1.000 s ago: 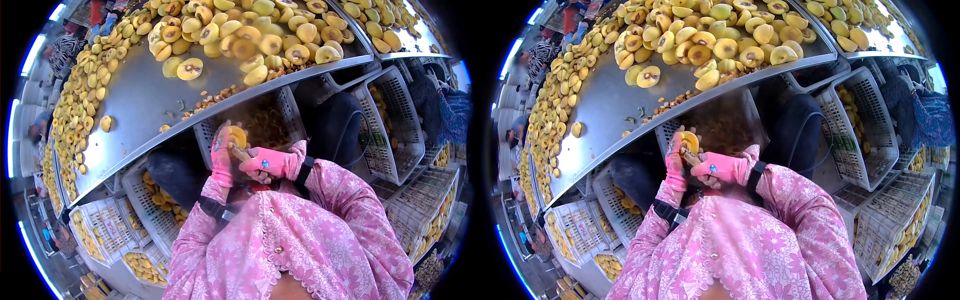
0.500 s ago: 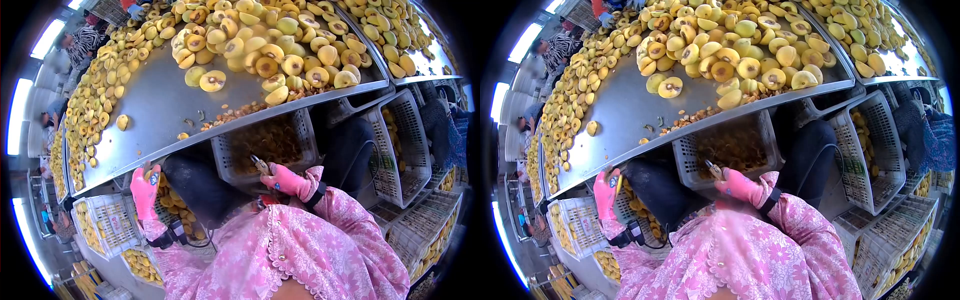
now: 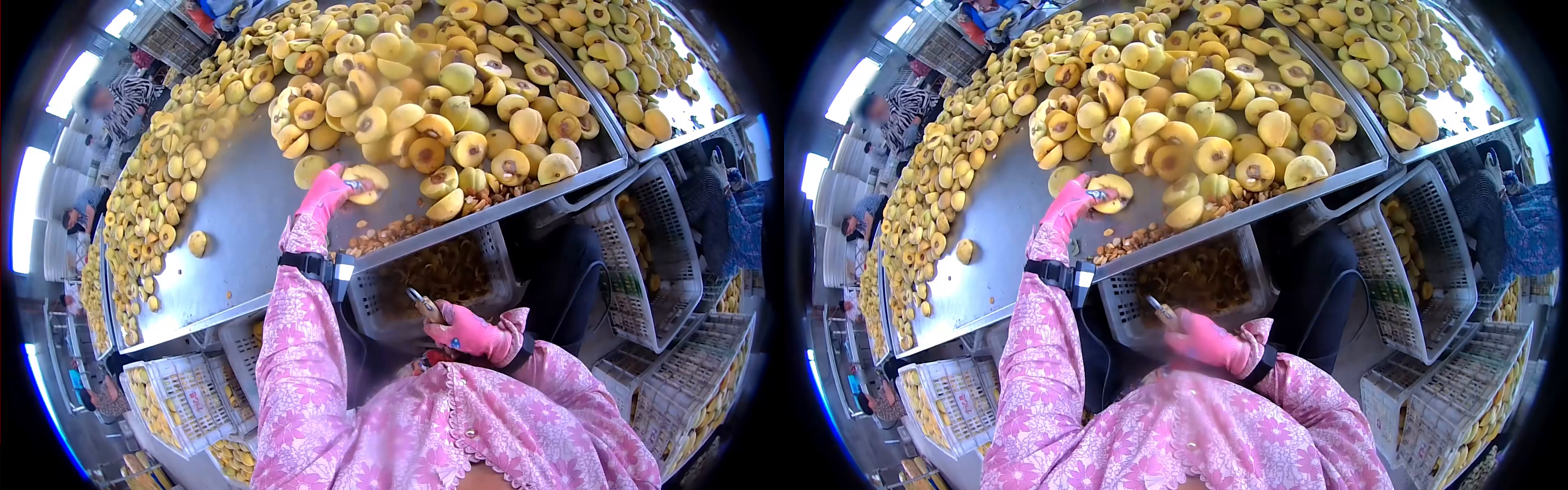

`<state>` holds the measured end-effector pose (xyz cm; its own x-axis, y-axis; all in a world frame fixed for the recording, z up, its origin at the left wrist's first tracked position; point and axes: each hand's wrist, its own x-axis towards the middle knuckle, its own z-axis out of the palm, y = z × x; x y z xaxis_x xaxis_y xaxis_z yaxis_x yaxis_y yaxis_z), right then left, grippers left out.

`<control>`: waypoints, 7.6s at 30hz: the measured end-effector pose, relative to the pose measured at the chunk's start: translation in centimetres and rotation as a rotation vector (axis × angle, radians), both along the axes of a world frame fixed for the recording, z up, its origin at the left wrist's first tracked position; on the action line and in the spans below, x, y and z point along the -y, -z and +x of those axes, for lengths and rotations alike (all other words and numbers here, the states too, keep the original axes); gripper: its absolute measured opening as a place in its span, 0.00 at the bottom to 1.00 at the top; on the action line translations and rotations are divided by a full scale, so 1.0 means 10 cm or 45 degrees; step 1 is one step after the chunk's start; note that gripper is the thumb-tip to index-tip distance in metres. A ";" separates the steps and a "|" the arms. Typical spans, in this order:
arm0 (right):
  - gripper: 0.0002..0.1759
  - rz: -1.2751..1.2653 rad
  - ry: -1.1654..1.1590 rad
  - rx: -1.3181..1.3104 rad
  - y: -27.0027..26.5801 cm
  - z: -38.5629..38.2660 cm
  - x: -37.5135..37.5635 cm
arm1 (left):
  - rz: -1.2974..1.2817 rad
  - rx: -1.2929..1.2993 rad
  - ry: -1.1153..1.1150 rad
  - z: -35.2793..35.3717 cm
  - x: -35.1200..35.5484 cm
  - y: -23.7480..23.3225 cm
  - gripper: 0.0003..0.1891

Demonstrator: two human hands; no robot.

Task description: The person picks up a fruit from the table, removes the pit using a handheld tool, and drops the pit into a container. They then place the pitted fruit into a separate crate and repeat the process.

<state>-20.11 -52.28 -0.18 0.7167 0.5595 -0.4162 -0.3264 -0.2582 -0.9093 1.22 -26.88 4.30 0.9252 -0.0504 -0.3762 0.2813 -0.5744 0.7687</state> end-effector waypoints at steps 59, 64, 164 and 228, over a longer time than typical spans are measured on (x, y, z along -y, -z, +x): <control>0.10 -0.128 0.320 0.152 -0.74 0.00 -0.15 | -1.178 0.404 -0.867 -1.99 1.22 -0.24 0.16; 0.07 -0.059 0.250 0.154 -0.55 0.01 -0.09 | -1.095 0.389 -0.782 -1.99 1.16 -0.13 0.15; 0.12 -0.120 0.261 0.761 -0.75 -0.27 0.00 | -1.491 0.126 -0.647 -2.17 0.90 -0.43 0.18; 0.12 0.404 0.225 -0.511 -0.17 0.09 -0.04 | -0.099 0.159 -0.438 -0.76 -0.39 -0.79 0.29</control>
<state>-19.21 -51.87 1.55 0.6309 0.5875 -0.5068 -0.6777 0.0993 -0.7286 -6.41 -23.03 12.16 0.9314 0.2475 -0.2669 0.3493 -0.4014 0.8467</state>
